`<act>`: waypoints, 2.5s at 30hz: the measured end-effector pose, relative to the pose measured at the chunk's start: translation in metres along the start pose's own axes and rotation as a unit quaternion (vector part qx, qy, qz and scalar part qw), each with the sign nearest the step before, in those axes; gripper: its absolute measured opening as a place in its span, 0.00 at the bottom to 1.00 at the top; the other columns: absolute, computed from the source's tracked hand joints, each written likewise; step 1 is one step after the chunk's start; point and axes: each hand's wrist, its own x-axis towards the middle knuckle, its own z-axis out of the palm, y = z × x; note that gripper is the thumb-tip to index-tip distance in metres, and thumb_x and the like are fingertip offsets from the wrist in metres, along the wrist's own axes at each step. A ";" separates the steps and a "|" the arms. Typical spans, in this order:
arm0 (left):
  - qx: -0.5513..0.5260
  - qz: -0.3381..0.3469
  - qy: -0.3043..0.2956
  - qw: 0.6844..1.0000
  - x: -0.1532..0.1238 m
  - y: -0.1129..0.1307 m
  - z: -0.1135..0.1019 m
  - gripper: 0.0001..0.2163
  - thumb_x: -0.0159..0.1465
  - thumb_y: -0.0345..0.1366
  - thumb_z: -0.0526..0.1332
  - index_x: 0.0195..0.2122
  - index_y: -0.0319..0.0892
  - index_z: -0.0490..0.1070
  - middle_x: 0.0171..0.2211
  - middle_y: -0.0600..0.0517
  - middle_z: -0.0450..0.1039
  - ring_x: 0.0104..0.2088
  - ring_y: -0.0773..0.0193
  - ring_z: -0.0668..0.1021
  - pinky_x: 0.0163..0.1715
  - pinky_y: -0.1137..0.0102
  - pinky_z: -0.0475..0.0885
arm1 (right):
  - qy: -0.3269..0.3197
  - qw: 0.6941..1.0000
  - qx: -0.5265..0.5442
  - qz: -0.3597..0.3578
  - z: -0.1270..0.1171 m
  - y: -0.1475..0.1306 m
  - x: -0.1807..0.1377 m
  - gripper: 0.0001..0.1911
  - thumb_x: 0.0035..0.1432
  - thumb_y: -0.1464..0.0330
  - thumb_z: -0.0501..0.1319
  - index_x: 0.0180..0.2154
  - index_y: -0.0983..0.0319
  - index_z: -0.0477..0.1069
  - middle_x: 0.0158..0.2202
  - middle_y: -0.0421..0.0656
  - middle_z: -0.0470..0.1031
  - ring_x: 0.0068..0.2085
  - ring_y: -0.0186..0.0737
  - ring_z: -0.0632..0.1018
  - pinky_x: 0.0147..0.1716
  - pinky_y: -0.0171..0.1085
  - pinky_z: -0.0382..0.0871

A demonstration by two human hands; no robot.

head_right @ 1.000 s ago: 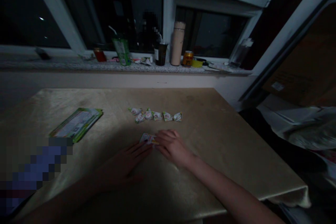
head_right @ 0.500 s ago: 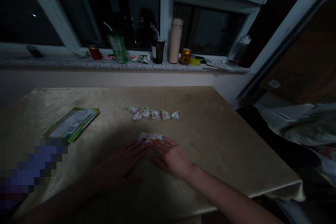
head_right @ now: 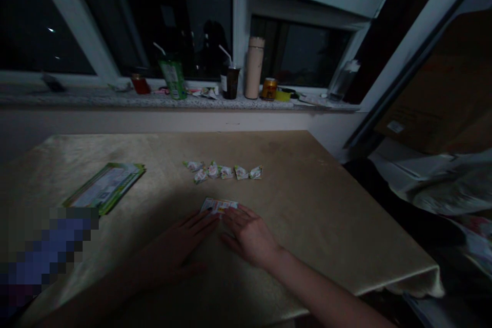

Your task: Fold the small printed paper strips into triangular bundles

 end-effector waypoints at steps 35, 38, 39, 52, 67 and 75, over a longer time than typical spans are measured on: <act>0.001 0.018 0.002 1.000 -0.003 -0.008 0.003 0.36 0.64 0.51 0.56 0.67 0.46 0.39 0.67 0.47 0.45 0.64 0.49 0.53 0.61 0.55 0.50 | 0.078 0.983 -0.146 0.079 -0.005 0.001 0.001 0.12 0.61 0.62 0.57 0.42 0.61 0.72 0.39 0.45 0.71 0.46 0.45 0.70 0.58 0.52 0.54; -0.005 0.012 0.003 1.000 -0.003 -0.008 0.005 0.36 0.64 0.52 0.55 0.67 0.46 0.39 0.67 0.48 0.45 0.64 0.50 0.53 0.61 0.56 0.50 | 0.063 0.981 -0.171 0.063 -0.004 -0.001 0.003 0.14 0.61 0.61 0.57 0.42 0.64 0.72 0.38 0.47 0.72 0.46 0.47 0.71 0.58 0.52 0.54; -0.007 0.010 0.003 1.000 -0.003 -0.008 0.005 0.36 0.64 0.52 0.55 0.67 0.46 0.39 0.67 0.49 0.45 0.64 0.50 0.53 0.61 0.56 0.50 | 0.058 0.981 -0.174 0.060 -0.004 -0.001 0.003 0.14 0.61 0.61 0.57 0.42 0.64 0.72 0.37 0.47 0.73 0.46 0.47 0.71 0.59 0.53 0.54; -0.004 0.013 0.007 1.000 -0.002 -0.007 0.004 0.36 0.63 0.51 0.56 0.67 0.45 0.41 0.66 0.46 0.47 0.64 0.49 0.54 0.61 0.55 0.51 | -0.007 1.000 -0.011 -0.026 -0.003 0.004 -0.002 0.24 0.62 0.61 0.55 0.55 0.67 0.65 0.55 0.51 0.70 0.56 0.43 0.70 0.59 0.43 0.59; -0.021 0.016 0.003 1.000 -0.004 -0.006 -0.003 0.34 0.64 0.50 0.55 0.67 0.43 0.45 0.66 0.44 0.47 0.64 0.49 0.54 0.61 0.56 0.51 | -0.044 0.999 0.005 0.008 -0.004 0.003 -0.002 0.27 0.59 0.57 0.58 0.56 0.62 0.65 0.57 0.49 0.67 0.57 0.45 0.69 0.60 0.44 0.58; -0.027 0.018 0.014 0.999 -0.005 -0.005 -0.004 0.34 0.64 0.46 0.57 0.67 0.44 0.43 0.66 0.46 0.48 0.64 0.51 0.55 0.61 0.57 0.51 | -0.019 1.000 -0.014 -0.014 -0.001 0.005 0.004 0.21 0.61 0.60 0.57 0.53 0.62 0.68 0.53 0.48 0.72 0.53 0.43 0.73 0.58 0.43 0.61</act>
